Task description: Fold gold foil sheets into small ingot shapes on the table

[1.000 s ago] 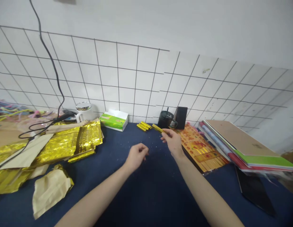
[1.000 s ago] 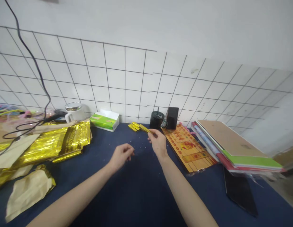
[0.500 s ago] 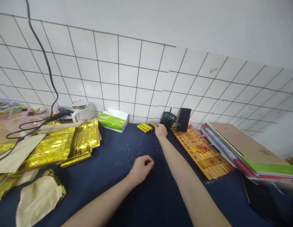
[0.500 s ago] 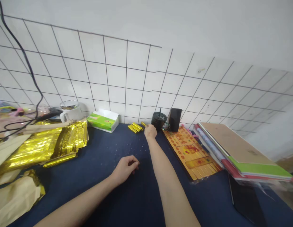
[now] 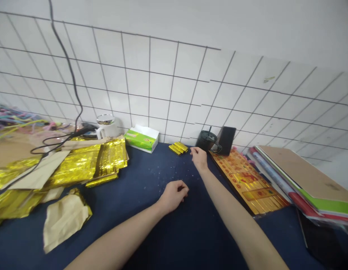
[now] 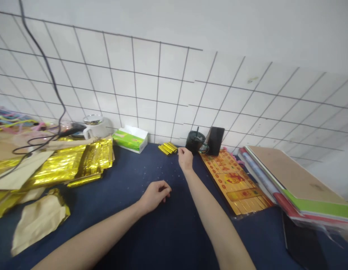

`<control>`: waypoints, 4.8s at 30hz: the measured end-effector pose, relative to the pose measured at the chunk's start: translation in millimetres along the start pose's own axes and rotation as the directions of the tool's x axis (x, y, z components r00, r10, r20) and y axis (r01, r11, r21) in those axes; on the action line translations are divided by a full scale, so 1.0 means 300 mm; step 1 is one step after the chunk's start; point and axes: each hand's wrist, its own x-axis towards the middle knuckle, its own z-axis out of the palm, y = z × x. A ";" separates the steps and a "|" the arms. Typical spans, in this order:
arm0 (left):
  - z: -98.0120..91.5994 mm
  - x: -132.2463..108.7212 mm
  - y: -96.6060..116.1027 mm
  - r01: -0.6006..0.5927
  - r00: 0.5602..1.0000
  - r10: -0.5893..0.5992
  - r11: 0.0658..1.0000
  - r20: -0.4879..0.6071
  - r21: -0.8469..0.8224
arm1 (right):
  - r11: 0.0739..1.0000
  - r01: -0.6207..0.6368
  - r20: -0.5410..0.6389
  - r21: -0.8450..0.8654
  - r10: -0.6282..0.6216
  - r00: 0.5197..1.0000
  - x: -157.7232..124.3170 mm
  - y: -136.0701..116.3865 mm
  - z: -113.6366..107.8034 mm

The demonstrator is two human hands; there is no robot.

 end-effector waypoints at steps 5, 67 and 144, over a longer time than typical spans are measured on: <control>-0.010 -0.004 0.011 -0.016 0.989 0.020 0.999 -0.146 0.031 | 0.981 0.076 0.107 0.178 -0.096 0.990 -0.253 -0.043 0.003; -0.142 -0.305 0.105 -0.392 0.867 0.035 0.666 0.497 0.635 | 0.800 0.581 0.343 -0.146 -0.510 0.789 -0.627 0.021 -0.312; -0.184 -0.339 0.074 -0.257 0.939 0.026 0.713 0.342 0.652 | 0.860 0.510 0.474 0.001 -0.449 0.757 -0.745 0.005 -0.287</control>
